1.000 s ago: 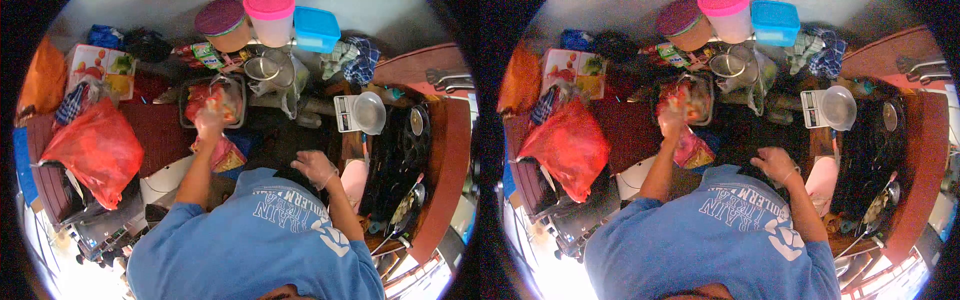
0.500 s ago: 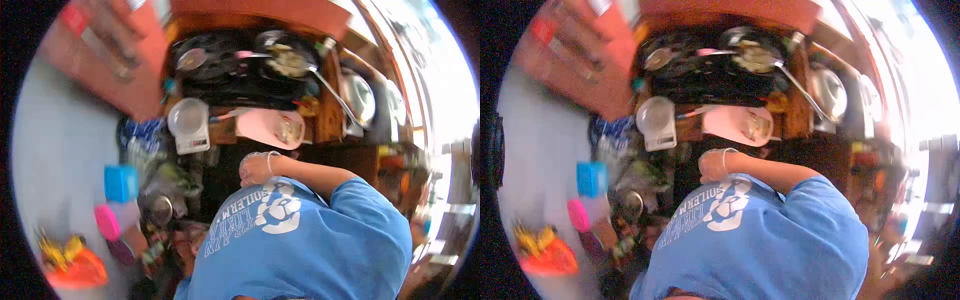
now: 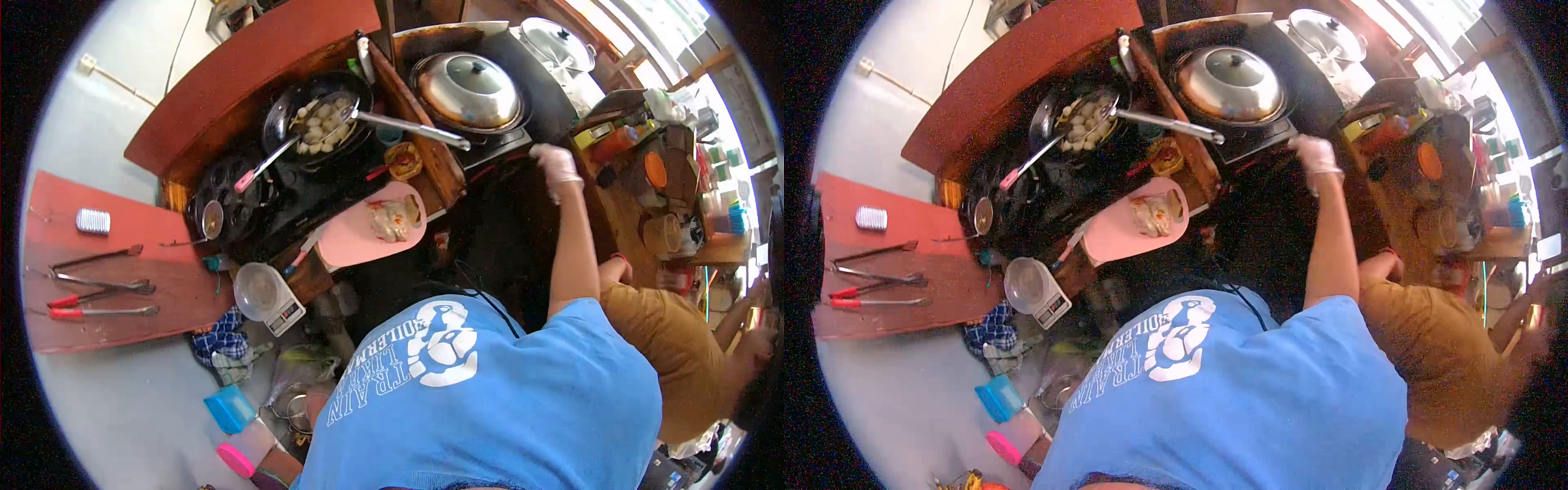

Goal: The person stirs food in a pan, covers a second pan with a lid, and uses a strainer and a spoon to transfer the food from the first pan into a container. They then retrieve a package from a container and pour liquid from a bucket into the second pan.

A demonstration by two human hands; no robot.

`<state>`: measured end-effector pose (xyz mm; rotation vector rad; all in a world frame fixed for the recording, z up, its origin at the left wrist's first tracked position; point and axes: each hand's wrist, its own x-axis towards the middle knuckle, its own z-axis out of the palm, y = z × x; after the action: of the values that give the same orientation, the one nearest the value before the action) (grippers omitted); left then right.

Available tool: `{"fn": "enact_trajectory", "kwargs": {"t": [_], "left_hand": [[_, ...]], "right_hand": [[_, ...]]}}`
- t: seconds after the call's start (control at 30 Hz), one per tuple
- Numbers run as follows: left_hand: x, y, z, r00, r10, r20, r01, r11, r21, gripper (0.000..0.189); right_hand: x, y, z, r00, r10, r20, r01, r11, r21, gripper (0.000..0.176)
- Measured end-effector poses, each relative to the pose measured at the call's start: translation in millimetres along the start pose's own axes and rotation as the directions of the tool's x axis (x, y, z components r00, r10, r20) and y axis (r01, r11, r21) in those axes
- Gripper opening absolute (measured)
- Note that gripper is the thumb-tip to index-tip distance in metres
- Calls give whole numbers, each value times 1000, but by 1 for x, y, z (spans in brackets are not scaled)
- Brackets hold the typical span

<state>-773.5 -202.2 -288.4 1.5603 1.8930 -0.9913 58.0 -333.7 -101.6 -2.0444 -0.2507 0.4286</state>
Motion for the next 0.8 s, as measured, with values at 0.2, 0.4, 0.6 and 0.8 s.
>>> {"fn": "enact_trajectory", "kwargs": {"t": [0.2,0.4,0.6,0.8], "left_hand": [[3,80,-24,997,57,-42,-54,997,55,48],[-120,204,-92,973,100,-210,-99,995,15,38],[-150,239,-160,859,283,-428,-337,940,-56,35],[-167,264,-292,449,195,-872,-489,870,-57,30]], "right_hand": [[74,127,75,960,73,271,181,581,-794,39],[119,181,113,946,82,313,241,464,-852,22],[120,199,113,963,-6,269,208,651,-730,35],[87,154,78,877,443,188,-346,852,-394,37]]}}
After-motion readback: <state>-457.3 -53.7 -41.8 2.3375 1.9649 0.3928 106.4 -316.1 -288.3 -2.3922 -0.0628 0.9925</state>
